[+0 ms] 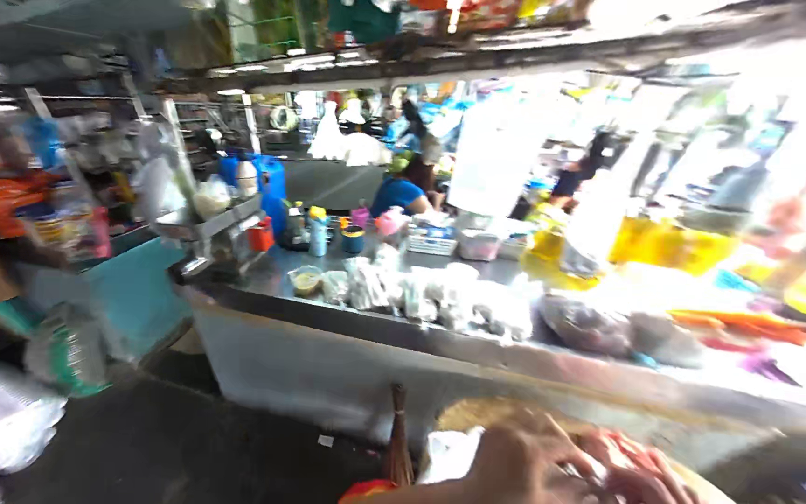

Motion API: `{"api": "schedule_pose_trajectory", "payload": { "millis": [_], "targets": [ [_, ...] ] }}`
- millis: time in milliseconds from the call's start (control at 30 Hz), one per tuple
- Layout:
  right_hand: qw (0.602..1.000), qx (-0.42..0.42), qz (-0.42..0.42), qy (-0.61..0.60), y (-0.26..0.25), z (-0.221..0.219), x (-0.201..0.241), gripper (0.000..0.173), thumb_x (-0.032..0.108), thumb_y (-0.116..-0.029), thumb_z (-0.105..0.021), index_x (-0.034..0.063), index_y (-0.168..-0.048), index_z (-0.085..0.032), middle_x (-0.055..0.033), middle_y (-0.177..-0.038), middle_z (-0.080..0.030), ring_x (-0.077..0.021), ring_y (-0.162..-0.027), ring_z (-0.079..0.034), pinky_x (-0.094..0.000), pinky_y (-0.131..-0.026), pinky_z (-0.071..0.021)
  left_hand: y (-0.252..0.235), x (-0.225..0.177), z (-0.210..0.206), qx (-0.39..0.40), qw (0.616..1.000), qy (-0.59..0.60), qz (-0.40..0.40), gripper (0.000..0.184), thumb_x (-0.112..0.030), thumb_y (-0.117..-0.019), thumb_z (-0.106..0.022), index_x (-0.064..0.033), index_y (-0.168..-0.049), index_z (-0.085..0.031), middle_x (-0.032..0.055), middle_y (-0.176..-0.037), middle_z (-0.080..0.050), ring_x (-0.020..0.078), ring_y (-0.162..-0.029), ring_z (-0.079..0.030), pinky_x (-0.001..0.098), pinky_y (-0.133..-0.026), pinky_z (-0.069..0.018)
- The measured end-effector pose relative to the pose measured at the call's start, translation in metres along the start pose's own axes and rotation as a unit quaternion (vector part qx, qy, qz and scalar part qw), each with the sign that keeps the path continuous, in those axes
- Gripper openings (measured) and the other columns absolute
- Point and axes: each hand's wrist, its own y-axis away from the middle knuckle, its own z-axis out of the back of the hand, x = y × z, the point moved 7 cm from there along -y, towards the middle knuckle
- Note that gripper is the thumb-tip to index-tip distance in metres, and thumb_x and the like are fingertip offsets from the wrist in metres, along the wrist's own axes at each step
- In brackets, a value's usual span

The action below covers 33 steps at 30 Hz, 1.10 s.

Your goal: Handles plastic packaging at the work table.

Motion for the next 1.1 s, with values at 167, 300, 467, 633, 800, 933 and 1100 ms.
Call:
{"api": "schedule_pose_trajectory", "payload": {
  "millis": [167,300,467,633,800,933,1100],
  "targets": [
    [0.992,0.003,-0.044,-0.117,-0.001,0.003,-0.004,0.024,0.025,-0.0899,-0.059,0.0027,-0.09,-0.066,-0.0026,-0.088,-0.062,-0.0059,-0.093,-0.057,-0.0242,-0.087,-0.0466,0.0,0.009,-0.001,0.005,0.995,0.098,-0.004,0.011,-0.008,-0.0877,-0.075,0.0019,-0.092,-0.075,0.0119,-0.095,-0.071,0.0194,-0.098,-0.065,0.0325,-0.091,-0.0522],
    [0.989,-0.005,-0.056,-0.138,0.001,-0.005,-0.009,0.022,0.025,-0.0903,-0.058,0.0056,-0.091,-0.067,0.0015,-0.088,-0.063,-0.0017,-0.092,-0.058,-0.0196,-0.085,-0.0476,0.007,0.024,-0.007,0.028,0.984,0.16,0.077,0.015,-0.011,-0.0921,-0.07,0.0037,-0.095,-0.074,0.0098,-0.098,-0.071,0.0122,-0.1,-0.064,0.028,-0.092,-0.0496],
    [0.984,0.022,-0.091,-0.151,0.006,-0.024,-0.024,0.018,0.016,-0.086,-0.057,0.002,-0.09,-0.067,-0.0028,-0.088,-0.063,-0.0081,-0.092,-0.058,-0.0253,-0.084,-0.0476,0.02,0.048,-0.02,0.035,0.953,0.24,0.182,0.014,-0.009,-0.0966,-0.064,0.0042,-0.099,-0.07,0.0045,-0.099,-0.067,0.0016,-0.094,-0.062,0.0187,-0.087,-0.0523],
    [0.958,0.066,-0.142,-0.239,0.019,-0.05,-0.044,0.012,0.009,-0.0861,-0.055,0.0022,-0.089,-0.064,-0.0004,-0.092,-0.06,-0.0032,-0.096,-0.055,-0.0207,-0.085,-0.046,0.035,0.073,-0.034,0.057,0.9,0.3,0.31,0.012,-0.008,-0.1004,-0.058,-0.0008,-0.101,-0.068,-0.0026,-0.09,-0.068,0.0003,-0.085,-0.063,0.0205,-0.083,-0.0526],
    [0.957,-0.063,-0.18,-0.219,0.045,-0.065,-0.057,0.014,0.011,-0.0879,-0.064,0.0007,-0.094,-0.071,-0.006,-0.1,-0.068,-0.0105,-0.103,-0.062,-0.0252,-0.089,-0.0514,0.042,0.088,-0.035,0.031,0.893,0.235,0.382,0.015,-0.01,-0.1019,-0.059,0.0015,-0.101,-0.069,0.0018,-0.091,-0.068,0.0033,-0.083,-0.061,0.0225,-0.08,-0.051],
    [0.977,-0.144,-0.132,-0.09,0.053,-0.05,-0.046,0.015,0.022,-0.0875,-0.069,0.009,-0.09,-0.076,-0.0054,-0.101,-0.073,-0.0218,-0.113,-0.062,-0.0384,-0.104,-0.0444,0.041,0.081,-0.032,0.006,0.953,0.082,0.292,0.02,-0.019,-0.0993,-0.062,-0.0019,-0.1,-0.074,0.0036,-0.093,-0.072,0.0059,-0.085,-0.066,0.0269,-0.082,-0.0531],
    [0.981,-0.132,-0.139,-0.038,0.05,-0.039,-0.04,0.018,0.029,-0.0854,-0.067,0.0128,-0.086,-0.076,-0.0023,-0.096,-0.073,-0.0254,-0.112,-0.062,-0.0481,-0.099,-0.0433,0.041,0.06,-0.032,-0.023,0.989,-0.041,0.143,0.019,-0.018,-0.0944,-0.066,-0.0042,-0.093,-0.079,0.0086,-0.099,-0.077,0.0235,-0.102,-0.072,0.0606,-0.094,-0.0442]
  ]
}}
